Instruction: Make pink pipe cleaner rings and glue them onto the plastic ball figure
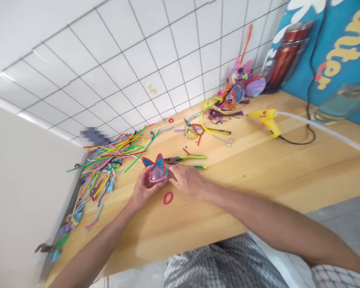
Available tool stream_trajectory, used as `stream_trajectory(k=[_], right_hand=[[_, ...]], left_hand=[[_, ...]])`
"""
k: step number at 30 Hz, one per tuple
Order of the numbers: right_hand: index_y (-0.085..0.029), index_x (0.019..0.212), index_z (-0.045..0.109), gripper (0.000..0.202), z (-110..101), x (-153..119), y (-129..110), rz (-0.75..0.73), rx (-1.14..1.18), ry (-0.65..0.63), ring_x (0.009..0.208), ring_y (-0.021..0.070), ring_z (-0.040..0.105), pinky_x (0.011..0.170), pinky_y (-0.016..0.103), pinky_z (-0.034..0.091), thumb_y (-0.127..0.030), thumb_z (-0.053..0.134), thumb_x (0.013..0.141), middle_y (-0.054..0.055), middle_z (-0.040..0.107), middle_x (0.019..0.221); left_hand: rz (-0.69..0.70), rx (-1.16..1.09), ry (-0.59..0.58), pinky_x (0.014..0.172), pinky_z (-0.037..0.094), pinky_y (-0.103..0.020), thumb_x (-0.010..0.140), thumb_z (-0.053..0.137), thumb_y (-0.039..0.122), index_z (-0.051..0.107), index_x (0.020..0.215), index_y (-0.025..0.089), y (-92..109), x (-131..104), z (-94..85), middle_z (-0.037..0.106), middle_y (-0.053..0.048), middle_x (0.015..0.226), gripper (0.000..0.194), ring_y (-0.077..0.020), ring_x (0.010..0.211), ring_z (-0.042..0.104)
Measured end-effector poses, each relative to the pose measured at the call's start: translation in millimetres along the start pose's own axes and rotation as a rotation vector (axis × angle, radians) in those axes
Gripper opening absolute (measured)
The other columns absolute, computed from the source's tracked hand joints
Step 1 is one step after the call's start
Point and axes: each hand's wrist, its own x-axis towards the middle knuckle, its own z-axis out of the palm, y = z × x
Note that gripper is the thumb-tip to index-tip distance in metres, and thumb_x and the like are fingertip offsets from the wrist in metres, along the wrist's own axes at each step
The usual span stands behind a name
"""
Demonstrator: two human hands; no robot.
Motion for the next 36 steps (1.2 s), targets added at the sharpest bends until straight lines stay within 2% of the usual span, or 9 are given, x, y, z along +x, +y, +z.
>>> stream_trajectory(k=[8,15,20,24,27,30,32,34,36], right_hand=[[-0.02,0.11,0.076,0.013,-17.6,-0.6,2.9,-0.024,-0.015,0.076,0.091,0.0224,0.08,0.078,0.03,0.049,-0.029,0.066,0.109,0.009,0.086,0.1],[-0.019,0.106,0.077,0.021,-25.1,-7.6,12.6,-0.151,-0.041,0.02,0.087,0.0209,0.076,0.073,0.03,0.043,-0.03,0.06,0.111,0.009,0.085,0.095],[-0.018,0.1,0.076,0.027,-30.8,-8.4,14.7,-0.209,-0.088,0.028,0.087,0.022,0.075,0.076,0.032,0.042,-0.03,0.055,0.113,0.011,0.084,0.094],[-0.02,0.092,0.074,0.025,-31.3,-9.7,6.7,-0.243,-0.103,0.054,0.082,0.0213,0.074,0.075,0.032,0.044,-0.028,0.059,0.11,0.01,0.083,0.089],[-0.022,0.089,0.073,0.022,-38.1,-25.9,-14.6,-0.241,-0.031,0.052,0.082,0.0198,0.073,0.075,0.031,0.046,-0.024,0.061,0.108,0.008,0.082,0.088],[-0.024,0.091,0.073,0.021,-50.7,-66.6,-41.6,-0.217,0.181,-0.082,0.082,0.0182,0.073,0.076,0.03,0.049,-0.025,0.06,0.107,0.004,0.081,0.088],[-0.029,0.094,0.075,0.02,-58.0,-102.5,-53.6,-0.206,0.401,-0.31,0.078,0.0169,0.073,0.078,0.03,0.053,-0.036,0.062,0.107,0.001,0.079,0.085],[-0.036,0.091,0.079,0.019,-64.0,-136.7,-57.2,-0.133,0.605,-0.603,0.07,0.0163,0.072,0.069,0.028,0.053,-0.047,0.068,0.103,-0.002,0.074,0.076],[-0.038,0.083,0.08,0.025,-72.5,-163.0,-54.8,-0.057,0.614,-0.703,0.058,0.0178,0.067,0.057,0.029,0.05,-0.051,0.069,0.101,-0.002,0.066,0.062]], left_hand=[[0.014,0.079,0.237,0.106,0.066,-0.046,0.078,0.094,0.054,0.056,0.144,0.027,30.4,3.3,-6.1,0.067,-0.01,0.136,0.081,-0.027,0.121,0.074],[0.032,0.018,0.397,0.101,0.067,-0.041,0.075,0.096,0.053,0.057,0.14,0.026,52.3,-17.5,-14.3,0.065,-0.007,0.134,0.081,-0.0222,0.117,0.072],[0.004,-0.022,0.392,0.1,0.067,-0.041,0.077,0.095,0.055,0.056,0.142,0.024,41.5,-20.7,-5.4,0.067,-0.009,0.135,0.082,-0.0229,0.116,0.074],[-0.027,-0.051,0.374,0.104,0.065,-0.041,0.076,0.095,0.055,0.054,0.147,0.023,23.9,-0.1,2.9,0.067,-0.011,0.137,0.088,-0.0238,0.119,0.073],[-0.024,-0.041,0.345,0.108,0.064,-0.044,0.077,0.094,0.055,0.056,0.145,0.022,12.7,19.8,9.0,0.067,-0.013,0.14,0.085,-0.0244,0.123,0.072],[-0.017,-0.057,0.303,0.107,0.064,-0.043,0.078,0.093,0.056,0.058,0.143,0.021,4.0,33.6,15.3,0.064,-0.013,0.141,0.082,-0.0246,0.124,0.071],[-0.015,-0.1,0.286,0.105,0.065,-0.042,0.078,0.093,0.058,0.056,0.144,0.021,-1.2,37.3,18.3,0.065,-0.013,0.139,0.084,-0.0245,0.123,0.071],[-0.009,-0.149,0.284,0.106,0.065,-0.043,0.078,0.094,0.061,0.056,0.146,0.023,-6.1,36.9,20.1,0.066,-0.012,0.138,0.087,-0.0246,0.122,0.071],[0.007,-0.192,0.29,0.109,0.063,-0.044,0.076,0.095,0.063,0.056,0.146,0.025,-10.4,34.1,21.2,0.066,-0.01,0.137,0.088,-0.0254,0.124,0.07]])
